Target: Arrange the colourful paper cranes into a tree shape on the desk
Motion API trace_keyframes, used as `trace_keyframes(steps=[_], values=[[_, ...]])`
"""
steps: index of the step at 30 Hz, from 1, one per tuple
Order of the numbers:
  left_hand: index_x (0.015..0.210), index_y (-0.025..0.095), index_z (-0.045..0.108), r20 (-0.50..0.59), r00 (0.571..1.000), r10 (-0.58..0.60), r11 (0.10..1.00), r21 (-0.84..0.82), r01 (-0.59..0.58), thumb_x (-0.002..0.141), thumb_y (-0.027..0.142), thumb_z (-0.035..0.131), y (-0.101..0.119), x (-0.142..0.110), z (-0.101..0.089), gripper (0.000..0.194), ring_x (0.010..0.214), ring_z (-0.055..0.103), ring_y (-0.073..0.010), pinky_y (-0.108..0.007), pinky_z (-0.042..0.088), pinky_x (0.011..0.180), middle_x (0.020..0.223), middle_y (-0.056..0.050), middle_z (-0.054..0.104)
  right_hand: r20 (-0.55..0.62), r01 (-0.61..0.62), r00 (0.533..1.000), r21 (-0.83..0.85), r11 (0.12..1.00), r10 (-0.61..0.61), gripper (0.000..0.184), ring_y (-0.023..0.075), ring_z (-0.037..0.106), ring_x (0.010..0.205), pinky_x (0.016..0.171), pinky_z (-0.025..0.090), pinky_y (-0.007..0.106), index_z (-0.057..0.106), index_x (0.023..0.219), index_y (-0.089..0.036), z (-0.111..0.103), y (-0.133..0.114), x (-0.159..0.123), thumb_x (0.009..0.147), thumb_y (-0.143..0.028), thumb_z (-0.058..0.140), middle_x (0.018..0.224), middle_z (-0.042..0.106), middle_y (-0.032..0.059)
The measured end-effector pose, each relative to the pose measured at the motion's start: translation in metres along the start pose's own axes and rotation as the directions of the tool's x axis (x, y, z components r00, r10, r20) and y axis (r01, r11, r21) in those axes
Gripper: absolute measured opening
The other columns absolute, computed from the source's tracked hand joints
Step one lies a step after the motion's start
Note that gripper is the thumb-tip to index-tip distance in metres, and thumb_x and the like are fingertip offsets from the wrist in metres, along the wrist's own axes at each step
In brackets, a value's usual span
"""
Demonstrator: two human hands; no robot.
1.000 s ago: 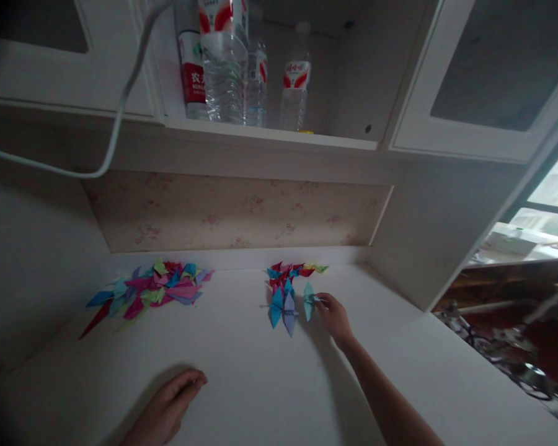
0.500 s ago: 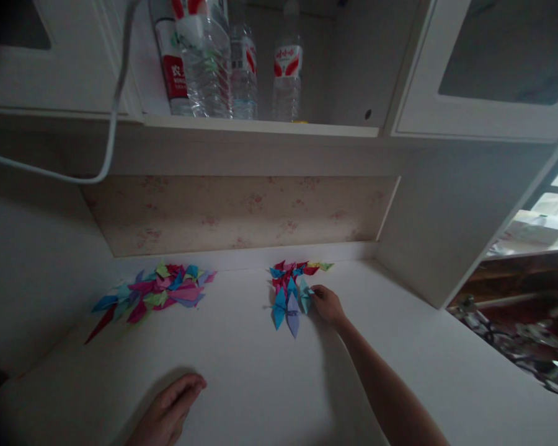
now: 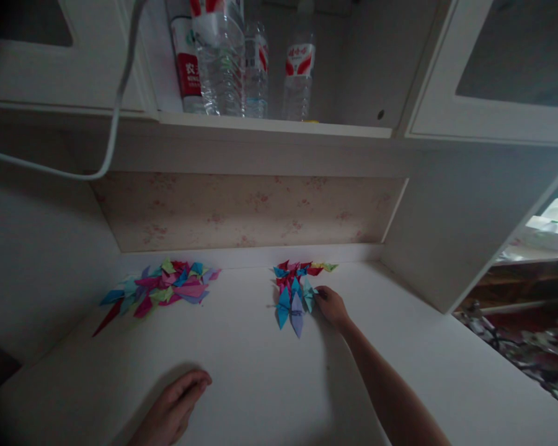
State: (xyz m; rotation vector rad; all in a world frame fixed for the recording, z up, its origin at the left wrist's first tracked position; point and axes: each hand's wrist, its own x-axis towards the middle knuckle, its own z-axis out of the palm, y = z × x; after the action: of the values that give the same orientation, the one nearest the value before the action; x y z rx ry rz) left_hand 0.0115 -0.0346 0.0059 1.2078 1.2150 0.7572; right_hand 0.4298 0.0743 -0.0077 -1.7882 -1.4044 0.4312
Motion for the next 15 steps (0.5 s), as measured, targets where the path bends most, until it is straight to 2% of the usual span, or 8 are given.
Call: trace_keyframes(steps=[3,9,15], values=[[0.082,0.019,0.061,0.016,1.0,-0.009,1.0,0.001,0.008,0.063,0.073,0.059,-0.005,0.001,-0.001,0.058,0.034,0.015,-0.003,-0.019,0.009,0.034,0.046,0.012,0.028,0.002,-0.012,1.0,-0.007,1.0,0.012,0.027,0.0219,0.067,0.087,0.078,0.048,0.03,0.067,0.094,-0.022,0.0,-0.001,-0.001,0.076,-0.035,0.052,0.091,0.073,0.0037],[0.076,0.017,0.065,-0.052,0.997,0.064,0.998,-0.015,-0.065,0.063,0.068,0.064,0.0,-0.001,-0.001,0.052,0.042,0.034,-0.0061,-0.017,0.025,0.038,0.049,0.006,0.043,0.0,-0.028,1.0,-0.02,0.999,0.028,0.025,0.0226,0.066,0.089,0.08,0.047,0.031,0.068,0.095,-0.023,-0.003,-0.004,-0.003,0.074,-0.032,0.055,0.091,0.074,0.003],[0.078,0.018,0.066,-0.04,0.999,0.024,1.0,-0.007,-0.024,0.064,0.067,0.063,0.003,-0.004,-0.002,0.051,0.039,0.031,-0.0062,-0.018,0.022,0.036,0.046,0.007,0.041,-0.006,-0.038,0.999,0.006,0.999,0.039,0.027,0.0221,0.066,0.088,0.08,0.048,0.032,0.066,0.098,-0.022,-0.003,-0.001,-0.004,0.076,-0.031,0.054,0.092,0.073,0.0031]])
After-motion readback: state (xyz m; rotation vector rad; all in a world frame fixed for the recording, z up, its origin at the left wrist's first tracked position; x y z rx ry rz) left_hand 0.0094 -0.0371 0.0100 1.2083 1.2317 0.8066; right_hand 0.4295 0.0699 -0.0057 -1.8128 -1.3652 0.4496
